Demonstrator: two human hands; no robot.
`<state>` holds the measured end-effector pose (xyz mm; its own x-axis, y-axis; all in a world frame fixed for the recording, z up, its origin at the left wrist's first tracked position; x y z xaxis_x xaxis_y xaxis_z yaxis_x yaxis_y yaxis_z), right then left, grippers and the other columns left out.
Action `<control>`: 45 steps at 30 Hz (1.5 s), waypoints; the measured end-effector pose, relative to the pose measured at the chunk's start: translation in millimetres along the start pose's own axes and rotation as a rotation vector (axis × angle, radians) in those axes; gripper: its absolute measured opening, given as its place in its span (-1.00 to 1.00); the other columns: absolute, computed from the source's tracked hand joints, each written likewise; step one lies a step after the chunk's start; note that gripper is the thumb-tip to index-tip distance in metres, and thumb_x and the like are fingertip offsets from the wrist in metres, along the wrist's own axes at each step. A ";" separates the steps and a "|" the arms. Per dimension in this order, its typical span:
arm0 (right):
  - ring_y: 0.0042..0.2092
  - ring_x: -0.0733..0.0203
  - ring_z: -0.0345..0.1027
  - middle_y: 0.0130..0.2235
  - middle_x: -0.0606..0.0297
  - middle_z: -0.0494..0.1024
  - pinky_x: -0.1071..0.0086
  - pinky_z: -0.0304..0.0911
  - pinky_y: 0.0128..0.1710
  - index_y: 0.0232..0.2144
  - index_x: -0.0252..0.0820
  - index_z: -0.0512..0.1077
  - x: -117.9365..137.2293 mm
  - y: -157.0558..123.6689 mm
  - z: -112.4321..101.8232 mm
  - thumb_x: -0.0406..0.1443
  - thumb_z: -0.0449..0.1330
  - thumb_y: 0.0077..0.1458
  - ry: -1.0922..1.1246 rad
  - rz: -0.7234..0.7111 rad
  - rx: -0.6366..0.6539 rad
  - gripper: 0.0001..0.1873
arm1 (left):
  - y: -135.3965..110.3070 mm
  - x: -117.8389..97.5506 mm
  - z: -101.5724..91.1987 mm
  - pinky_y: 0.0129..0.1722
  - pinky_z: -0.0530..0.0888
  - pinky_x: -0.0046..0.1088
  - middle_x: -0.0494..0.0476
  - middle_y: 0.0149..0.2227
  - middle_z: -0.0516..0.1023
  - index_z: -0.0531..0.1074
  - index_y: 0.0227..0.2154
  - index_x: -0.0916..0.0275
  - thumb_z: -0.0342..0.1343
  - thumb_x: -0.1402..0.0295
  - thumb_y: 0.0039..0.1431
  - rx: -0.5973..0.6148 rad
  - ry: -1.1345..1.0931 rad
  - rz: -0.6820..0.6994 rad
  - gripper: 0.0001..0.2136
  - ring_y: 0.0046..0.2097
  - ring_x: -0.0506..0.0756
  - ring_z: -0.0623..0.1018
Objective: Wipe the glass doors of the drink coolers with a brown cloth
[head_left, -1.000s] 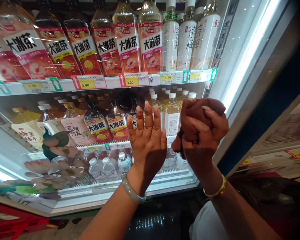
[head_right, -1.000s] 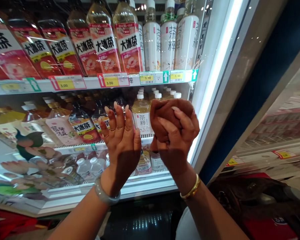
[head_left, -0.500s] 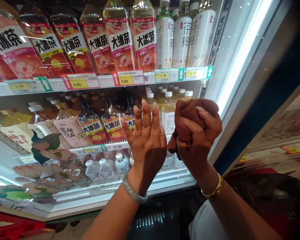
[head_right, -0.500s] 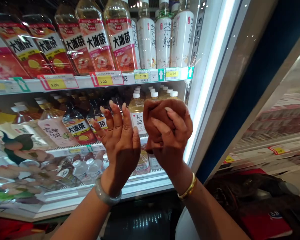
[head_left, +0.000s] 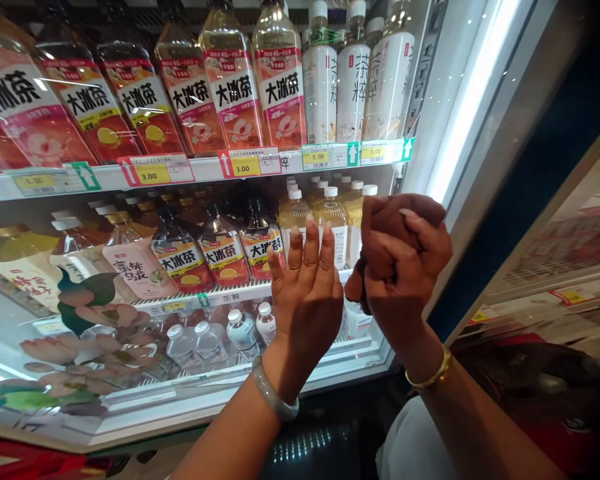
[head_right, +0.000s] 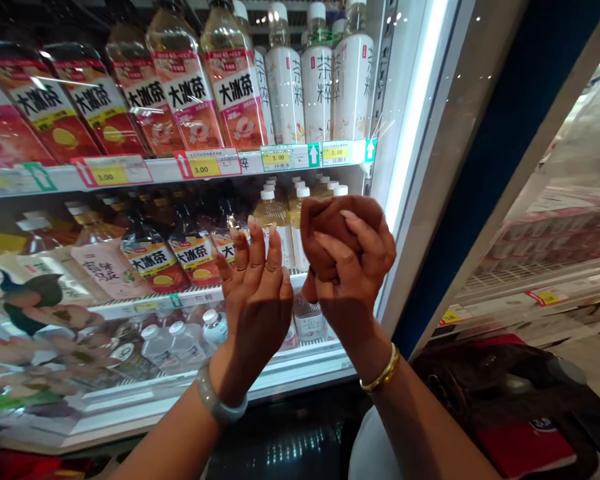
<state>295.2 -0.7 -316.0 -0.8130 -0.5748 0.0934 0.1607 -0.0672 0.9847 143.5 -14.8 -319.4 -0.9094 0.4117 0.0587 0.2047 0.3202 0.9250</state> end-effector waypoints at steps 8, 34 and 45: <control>0.35 -0.09 0.23 0.14 0.30 0.48 -0.15 0.30 0.32 -0.06 0.07 0.49 17.2 -13.9 5.6 -0.23 0.23 0.27 0.041 -0.140 0.098 -0.81 | 5.4 4.4 -1.4 0.53 -0.39 -0.06 0.21 0.53 -0.22 -0.24 0.53 0.21 -0.03 0.39 0.43 -0.079 -0.022 -0.004 -0.27 0.56 0.16 -0.25; 0.37 -0.23 0.17 0.31 0.16 0.28 -0.30 0.18 0.35 0.06 -0.06 0.47 -12.4 -9.7 -3.2 -0.32 0.23 0.11 -0.002 0.031 0.008 -0.57 | 3.5 2.8 -1.2 0.50 -0.48 -0.08 0.19 0.53 -0.22 -0.25 0.52 0.25 -0.02 0.45 0.39 -0.028 -0.016 -0.001 -0.25 0.56 0.14 -0.27; 0.34 -0.13 0.22 0.22 0.23 0.38 -0.19 0.23 0.36 -0.02 0.00 0.51 4.2 -5.5 2.0 -0.27 0.24 0.26 0.036 -0.058 0.025 -0.76 | 3.3 3.0 -4.8 0.50 -0.48 -0.11 0.16 0.54 -0.22 -0.22 0.53 0.22 -0.05 0.46 0.41 -0.030 -0.040 0.022 -0.28 0.56 0.10 -0.30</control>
Point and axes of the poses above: each hand's wrist, its own y-axis towards the middle knuckle, its own z-axis out of the palm, x = y × z, the point moved 4 cm from there along y, towards the middle knuckle
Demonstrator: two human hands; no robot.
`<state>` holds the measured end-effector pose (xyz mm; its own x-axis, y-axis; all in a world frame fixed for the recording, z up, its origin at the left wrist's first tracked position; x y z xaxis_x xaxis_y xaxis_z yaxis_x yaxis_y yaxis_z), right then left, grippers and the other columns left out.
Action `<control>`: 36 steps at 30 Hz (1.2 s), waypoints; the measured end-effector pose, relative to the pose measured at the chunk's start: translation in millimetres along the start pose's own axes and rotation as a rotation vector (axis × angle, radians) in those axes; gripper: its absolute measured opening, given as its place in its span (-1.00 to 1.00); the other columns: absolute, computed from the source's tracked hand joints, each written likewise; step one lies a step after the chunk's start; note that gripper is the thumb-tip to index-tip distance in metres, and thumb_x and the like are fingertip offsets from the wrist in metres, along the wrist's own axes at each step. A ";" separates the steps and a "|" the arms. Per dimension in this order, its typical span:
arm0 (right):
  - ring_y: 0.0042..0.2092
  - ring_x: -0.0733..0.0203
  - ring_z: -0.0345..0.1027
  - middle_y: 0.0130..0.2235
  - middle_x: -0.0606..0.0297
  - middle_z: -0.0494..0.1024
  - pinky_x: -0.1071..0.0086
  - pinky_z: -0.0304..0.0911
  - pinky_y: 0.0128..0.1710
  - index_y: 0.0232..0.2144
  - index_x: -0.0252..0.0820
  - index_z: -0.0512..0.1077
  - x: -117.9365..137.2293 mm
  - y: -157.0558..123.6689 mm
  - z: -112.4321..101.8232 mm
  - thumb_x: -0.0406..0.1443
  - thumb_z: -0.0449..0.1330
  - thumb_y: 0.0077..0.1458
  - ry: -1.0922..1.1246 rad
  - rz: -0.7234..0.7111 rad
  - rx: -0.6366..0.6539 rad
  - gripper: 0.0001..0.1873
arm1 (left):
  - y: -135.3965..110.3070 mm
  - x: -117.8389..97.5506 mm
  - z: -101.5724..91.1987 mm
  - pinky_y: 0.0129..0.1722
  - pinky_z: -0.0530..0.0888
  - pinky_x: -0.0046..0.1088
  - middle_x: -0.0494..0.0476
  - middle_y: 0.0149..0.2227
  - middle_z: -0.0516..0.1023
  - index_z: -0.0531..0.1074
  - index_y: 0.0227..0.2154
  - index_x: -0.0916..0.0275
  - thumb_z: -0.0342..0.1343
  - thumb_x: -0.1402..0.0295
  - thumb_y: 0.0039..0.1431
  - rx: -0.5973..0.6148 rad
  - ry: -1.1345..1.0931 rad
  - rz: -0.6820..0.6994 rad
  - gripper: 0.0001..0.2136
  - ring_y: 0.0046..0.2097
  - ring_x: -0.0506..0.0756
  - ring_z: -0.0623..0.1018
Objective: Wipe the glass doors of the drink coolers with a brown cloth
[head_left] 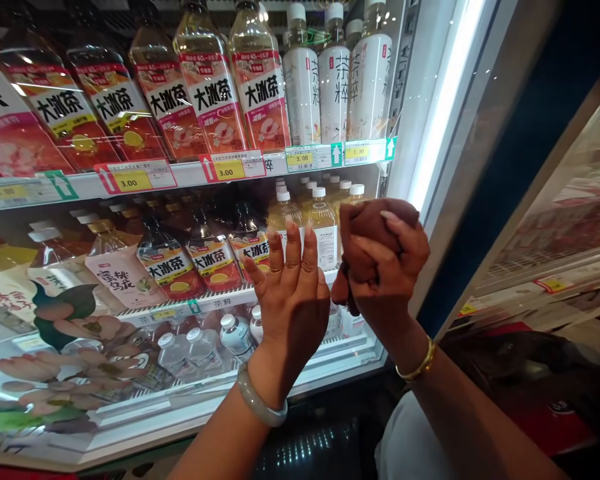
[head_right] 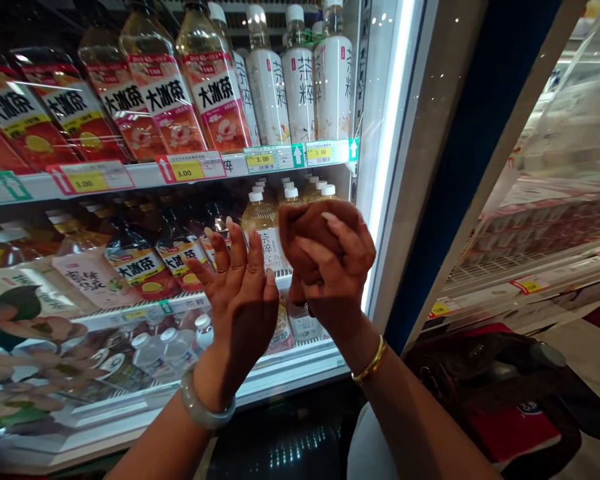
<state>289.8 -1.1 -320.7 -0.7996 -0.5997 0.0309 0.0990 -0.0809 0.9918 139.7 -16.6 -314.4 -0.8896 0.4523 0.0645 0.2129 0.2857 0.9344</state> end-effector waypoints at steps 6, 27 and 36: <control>0.34 -0.16 0.22 0.18 0.20 0.44 -0.20 0.24 0.35 -0.01 -0.02 0.50 25.8 -15.4 9.4 -0.24 0.24 0.26 0.024 0.014 0.034 -0.76 | -1.5 2.1 1.3 0.50 -0.49 -0.03 0.20 0.54 -0.21 -0.24 0.53 0.22 -0.03 0.41 0.43 -0.016 0.023 -0.009 -0.27 0.56 0.16 -0.25; 0.34 -0.07 0.21 0.14 0.28 0.48 -0.17 0.18 0.39 -0.05 0.04 0.51 21.3 -10.4 7.3 -0.19 0.16 0.31 0.036 -0.027 0.054 -0.79 | -4.0 9.5 -0.3 0.48 -0.54 -0.09 0.18 0.53 -0.19 -0.21 0.53 0.26 0.02 0.47 0.34 -0.021 0.046 0.018 -0.22 0.56 0.10 -0.30; 0.35 -0.09 0.19 0.13 0.22 0.49 -0.10 0.24 0.35 -0.08 0.01 0.53 29.0 -12.1 8.9 -0.25 0.20 0.26 0.026 0.028 0.013 -0.80 | -7.0 10.1 -3.8 0.48 -0.54 0.00 0.15 0.54 -0.18 -0.23 0.53 0.14 0.01 0.42 0.39 0.040 -0.016 -0.022 -0.24 0.57 0.15 -0.25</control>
Point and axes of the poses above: each hand's wrist, its own y-axis towards the middle knuckle, its own z-axis out of the palm, x = y × z, the point moved 4 cm from there along y, towards the middle knuckle
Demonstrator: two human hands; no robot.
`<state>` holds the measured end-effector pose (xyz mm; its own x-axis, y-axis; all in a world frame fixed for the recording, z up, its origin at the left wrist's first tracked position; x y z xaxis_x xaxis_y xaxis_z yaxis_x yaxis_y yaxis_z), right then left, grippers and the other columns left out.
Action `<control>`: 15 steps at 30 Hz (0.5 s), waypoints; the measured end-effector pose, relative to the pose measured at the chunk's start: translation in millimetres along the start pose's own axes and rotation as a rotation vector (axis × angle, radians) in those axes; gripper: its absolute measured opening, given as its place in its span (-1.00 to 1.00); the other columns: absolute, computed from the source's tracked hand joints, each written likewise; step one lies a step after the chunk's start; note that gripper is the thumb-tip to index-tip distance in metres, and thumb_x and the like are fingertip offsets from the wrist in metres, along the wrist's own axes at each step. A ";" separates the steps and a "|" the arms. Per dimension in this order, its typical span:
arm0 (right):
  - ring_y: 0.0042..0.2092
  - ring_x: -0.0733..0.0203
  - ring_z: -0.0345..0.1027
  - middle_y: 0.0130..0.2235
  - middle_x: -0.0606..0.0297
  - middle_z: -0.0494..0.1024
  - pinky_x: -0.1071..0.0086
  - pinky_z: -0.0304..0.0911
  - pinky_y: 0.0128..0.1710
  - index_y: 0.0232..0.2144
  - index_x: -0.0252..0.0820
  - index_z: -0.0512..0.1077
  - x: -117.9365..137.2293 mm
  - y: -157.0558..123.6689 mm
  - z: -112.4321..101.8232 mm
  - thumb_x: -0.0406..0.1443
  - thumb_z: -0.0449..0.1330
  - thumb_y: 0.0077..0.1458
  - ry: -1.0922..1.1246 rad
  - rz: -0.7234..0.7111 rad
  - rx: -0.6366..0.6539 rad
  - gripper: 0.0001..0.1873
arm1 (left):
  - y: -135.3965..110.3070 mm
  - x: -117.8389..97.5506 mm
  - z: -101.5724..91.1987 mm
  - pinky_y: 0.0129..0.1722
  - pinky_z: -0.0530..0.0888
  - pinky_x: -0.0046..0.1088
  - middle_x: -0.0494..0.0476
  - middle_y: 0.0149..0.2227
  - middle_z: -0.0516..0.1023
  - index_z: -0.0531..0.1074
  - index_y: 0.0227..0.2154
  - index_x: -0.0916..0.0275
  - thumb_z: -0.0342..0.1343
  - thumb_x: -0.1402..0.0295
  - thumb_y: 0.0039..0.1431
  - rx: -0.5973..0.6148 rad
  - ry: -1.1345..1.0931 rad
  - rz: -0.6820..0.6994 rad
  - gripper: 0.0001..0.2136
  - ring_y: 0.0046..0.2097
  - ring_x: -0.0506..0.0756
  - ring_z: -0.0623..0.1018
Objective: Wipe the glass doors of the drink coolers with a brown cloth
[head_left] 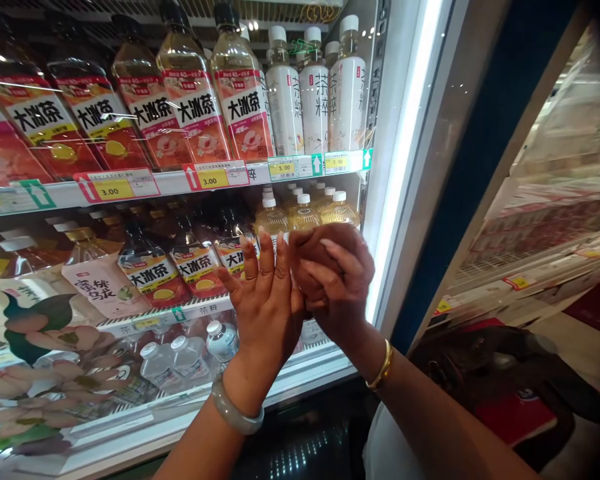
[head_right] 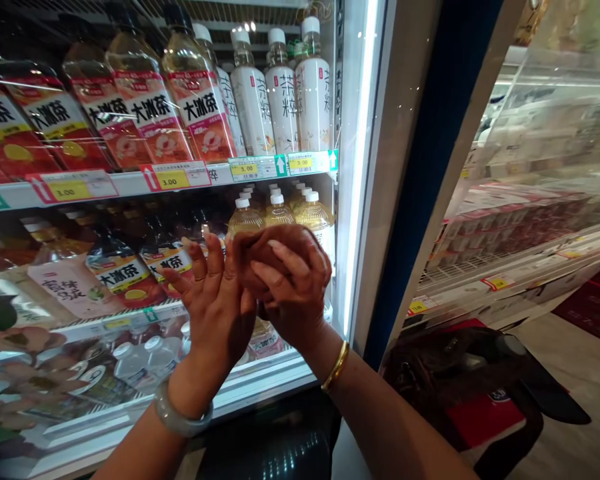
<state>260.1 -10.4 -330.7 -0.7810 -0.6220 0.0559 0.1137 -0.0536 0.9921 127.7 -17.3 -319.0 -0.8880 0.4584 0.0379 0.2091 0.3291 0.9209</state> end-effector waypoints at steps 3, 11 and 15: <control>0.34 -0.02 0.21 0.08 0.30 0.53 -0.05 0.26 0.35 -0.07 0.07 0.51 6.9 -4.7 2.7 -0.29 0.21 0.25 0.047 -0.072 0.059 -0.78 | -3.1 5.4 -4.2 0.48 -0.53 0.00 0.16 0.54 -0.17 -0.22 0.53 0.12 0.03 0.33 0.42 0.008 -0.003 0.005 -0.25 0.57 0.19 -0.24; 0.35 -0.15 0.20 0.18 0.21 0.44 -0.13 0.25 0.34 -0.05 -0.01 0.53 -20.8 12.1 -9.0 -0.26 0.21 0.23 -0.003 0.046 -0.038 -0.76 | -9.4 17.6 -11.2 0.52 -0.43 -0.07 0.09 0.55 -0.25 -0.23 0.53 0.11 0.01 0.44 0.41 -0.004 0.012 -0.038 -0.24 0.57 0.14 -0.26; 0.33 -0.09 0.22 0.12 0.27 0.52 -0.09 0.26 0.34 -0.07 0.01 0.54 5.1 -4.0 0.9 -0.26 0.23 0.25 0.061 -0.050 0.052 -0.80 | -13.4 21.2 -10.2 0.51 -0.47 -0.11 0.12 0.55 -0.26 -0.22 0.53 0.12 0.02 0.41 0.41 -0.019 0.022 -0.033 -0.25 0.57 0.14 -0.27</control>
Point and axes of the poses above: each hand's wrist, its own y-axis towards the middle knuckle, its own z-axis out of the palm, x = y × z, the point moved 4 cm from there along y, towards the middle knuckle
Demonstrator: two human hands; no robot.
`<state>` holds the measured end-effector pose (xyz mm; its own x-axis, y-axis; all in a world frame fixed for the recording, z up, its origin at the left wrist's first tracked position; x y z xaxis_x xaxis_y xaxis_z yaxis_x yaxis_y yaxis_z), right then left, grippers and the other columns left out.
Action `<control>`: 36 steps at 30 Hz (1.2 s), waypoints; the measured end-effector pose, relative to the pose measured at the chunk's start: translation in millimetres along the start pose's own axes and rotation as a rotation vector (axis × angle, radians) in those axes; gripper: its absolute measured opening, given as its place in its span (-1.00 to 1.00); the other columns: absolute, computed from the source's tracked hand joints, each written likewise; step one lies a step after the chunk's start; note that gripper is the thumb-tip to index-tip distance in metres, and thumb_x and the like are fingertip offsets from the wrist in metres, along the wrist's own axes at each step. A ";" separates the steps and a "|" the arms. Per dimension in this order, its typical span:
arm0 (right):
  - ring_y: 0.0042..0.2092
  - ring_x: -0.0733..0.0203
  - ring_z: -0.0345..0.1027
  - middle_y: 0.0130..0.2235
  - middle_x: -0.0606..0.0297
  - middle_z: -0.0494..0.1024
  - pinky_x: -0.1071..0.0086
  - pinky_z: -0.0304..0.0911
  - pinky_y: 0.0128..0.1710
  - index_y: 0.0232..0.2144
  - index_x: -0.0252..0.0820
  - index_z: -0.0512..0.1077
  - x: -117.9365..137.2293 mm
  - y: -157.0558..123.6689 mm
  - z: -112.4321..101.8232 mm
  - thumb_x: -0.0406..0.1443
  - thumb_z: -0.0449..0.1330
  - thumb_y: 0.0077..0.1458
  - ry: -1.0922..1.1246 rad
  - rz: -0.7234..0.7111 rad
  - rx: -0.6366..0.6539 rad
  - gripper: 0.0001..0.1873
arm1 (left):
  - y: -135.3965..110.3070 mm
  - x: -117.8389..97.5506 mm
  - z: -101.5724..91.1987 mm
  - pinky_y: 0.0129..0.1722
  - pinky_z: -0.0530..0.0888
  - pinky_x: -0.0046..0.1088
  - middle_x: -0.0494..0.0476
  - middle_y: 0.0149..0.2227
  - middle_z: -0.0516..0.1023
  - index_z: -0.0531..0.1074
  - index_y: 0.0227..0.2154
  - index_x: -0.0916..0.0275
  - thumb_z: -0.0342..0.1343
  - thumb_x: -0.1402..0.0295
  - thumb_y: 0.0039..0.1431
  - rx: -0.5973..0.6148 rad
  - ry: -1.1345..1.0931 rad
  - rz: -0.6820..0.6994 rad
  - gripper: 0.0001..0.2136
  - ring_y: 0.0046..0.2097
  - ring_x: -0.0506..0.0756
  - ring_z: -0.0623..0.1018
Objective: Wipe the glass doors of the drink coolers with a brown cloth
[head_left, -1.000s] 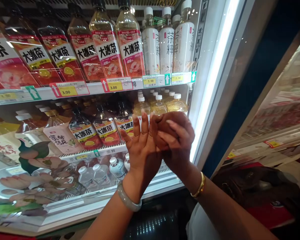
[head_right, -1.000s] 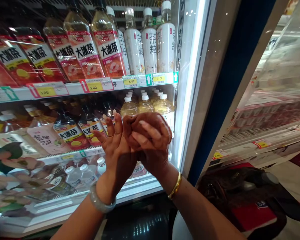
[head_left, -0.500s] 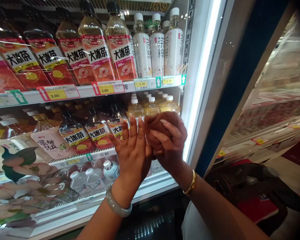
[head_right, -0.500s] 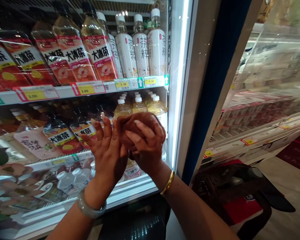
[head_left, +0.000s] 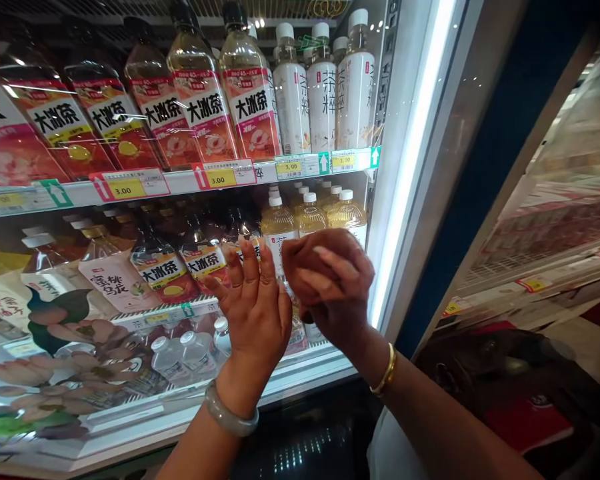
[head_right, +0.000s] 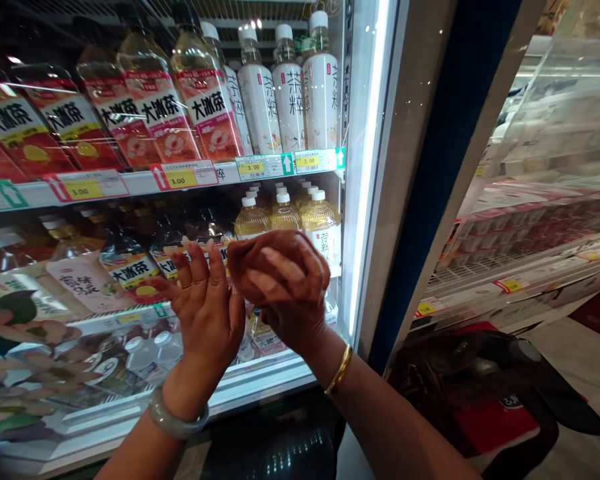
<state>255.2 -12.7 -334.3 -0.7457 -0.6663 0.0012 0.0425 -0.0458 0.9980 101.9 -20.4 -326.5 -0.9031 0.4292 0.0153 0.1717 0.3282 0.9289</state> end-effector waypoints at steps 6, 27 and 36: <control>0.31 0.04 0.27 0.07 0.38 0.57 -0.01 0.29 0.34 -0.12 0.08 0.54 5.1 3.7 1.8 -0.26 0.25 0.27 0.040 -0.024 0.039 -0.86 | -4.8 6.4 -1.8 0.48 -0.50 0.11 0.20 0.54 -0.21 -0.23 0.53 0.09 0.03 0.41 0.41 0.033 0.008 -0.008 -0.24 0.57 0.25 -0.22; 0.34 -0.16 0.20 0.14 0.21 0.47 -0.15 0.29 0.32 -0.07 0.01 0.53 0.3 13.6 -0.3 -0.23 0.15 0.29 -0.057 0.081 -0.037 -0.79 | -8.7 16.1 -8.3 0.50 -0.45 0.08 0.18 0.55 -0.25 -0.22 0.53 0.12 0.02 0.41 0.40 0.010 0.035 -0.037 -0.24 0.57 0.22 -0.23; 0.32 0.00 0.25 0.06 0.37 0.57 0.00 0.31 0.32 -0.12 0.05 0.56 25.4 0.1 11.2 -0.30 0.26 0.25 0.071 -0.094 0.081 -0.83 | -13.3 24.0 -12.0 0.49 -0.45 0.08 0.20 0.55 -0.25 -0.24 0.53 0.10 0.01 0.38 0.42 0.030 0.032 -0.036 -0.25 0.56 0.25 -0.22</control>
<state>228.8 -21.3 -333.5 -0.6946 -0.7132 -0.0937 -0.0812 -0.0517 0.9954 73.3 -24.6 -334.0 -0.9209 0.3898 -0.0052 0.1504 0.3677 0.9177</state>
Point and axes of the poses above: each hand's wrist, its own y-axis towards the middle knuckle, its own z-axis out of the palm, x = y × z, the point moved 4 cm from there along y, towards the middle knuckle
